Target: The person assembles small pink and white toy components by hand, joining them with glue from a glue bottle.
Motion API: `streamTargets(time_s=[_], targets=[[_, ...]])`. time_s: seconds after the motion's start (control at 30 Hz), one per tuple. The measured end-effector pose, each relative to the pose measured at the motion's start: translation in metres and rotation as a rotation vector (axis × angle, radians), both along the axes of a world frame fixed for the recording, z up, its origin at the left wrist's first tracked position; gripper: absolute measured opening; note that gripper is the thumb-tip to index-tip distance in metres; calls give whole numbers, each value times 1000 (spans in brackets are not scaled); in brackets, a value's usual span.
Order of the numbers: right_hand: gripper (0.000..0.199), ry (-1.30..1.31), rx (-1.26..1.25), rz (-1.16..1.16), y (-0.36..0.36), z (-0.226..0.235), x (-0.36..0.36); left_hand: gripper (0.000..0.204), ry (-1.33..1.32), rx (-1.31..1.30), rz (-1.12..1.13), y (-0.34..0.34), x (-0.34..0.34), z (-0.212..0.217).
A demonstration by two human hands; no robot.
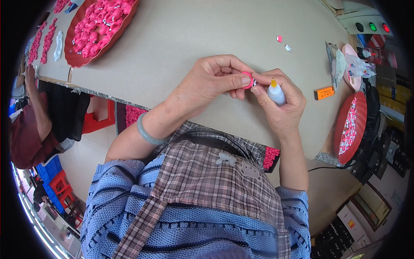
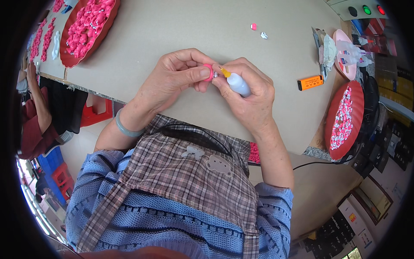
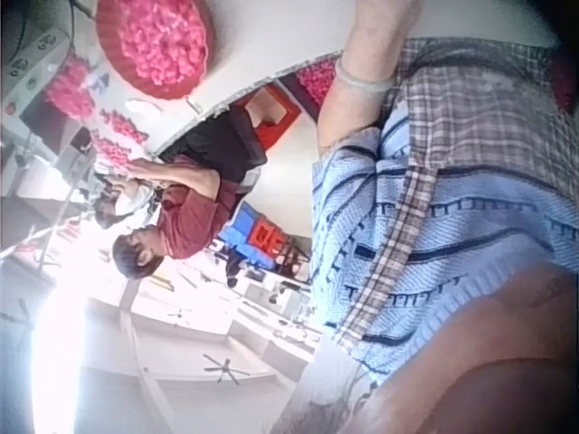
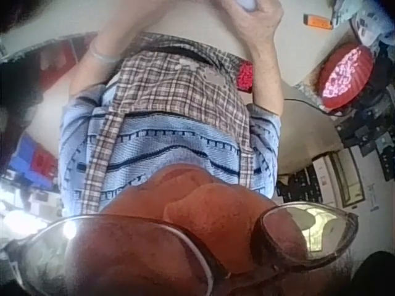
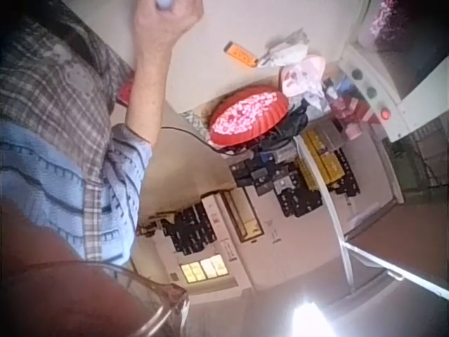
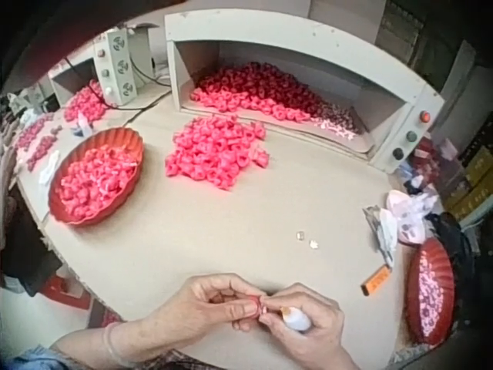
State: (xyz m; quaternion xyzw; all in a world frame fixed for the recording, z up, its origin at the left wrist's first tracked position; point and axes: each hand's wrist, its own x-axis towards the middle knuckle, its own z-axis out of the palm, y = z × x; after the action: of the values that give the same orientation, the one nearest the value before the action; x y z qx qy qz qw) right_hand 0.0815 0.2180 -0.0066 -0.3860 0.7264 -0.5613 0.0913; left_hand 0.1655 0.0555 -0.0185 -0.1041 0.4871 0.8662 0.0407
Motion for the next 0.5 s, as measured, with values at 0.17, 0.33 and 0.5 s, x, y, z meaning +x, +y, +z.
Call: streamTargets(time_s=[0.17,0.33,0.5], targets=[[20,49,-25,-39,-2,-1,4,15,16,17,2,0,1,-2],[21,71,-23,-29,0,2,2,16,27,14,-8,-1,0,0],[20,-53,-35,-145,1,3,7,16,20,-14,-9,0,0,2]])
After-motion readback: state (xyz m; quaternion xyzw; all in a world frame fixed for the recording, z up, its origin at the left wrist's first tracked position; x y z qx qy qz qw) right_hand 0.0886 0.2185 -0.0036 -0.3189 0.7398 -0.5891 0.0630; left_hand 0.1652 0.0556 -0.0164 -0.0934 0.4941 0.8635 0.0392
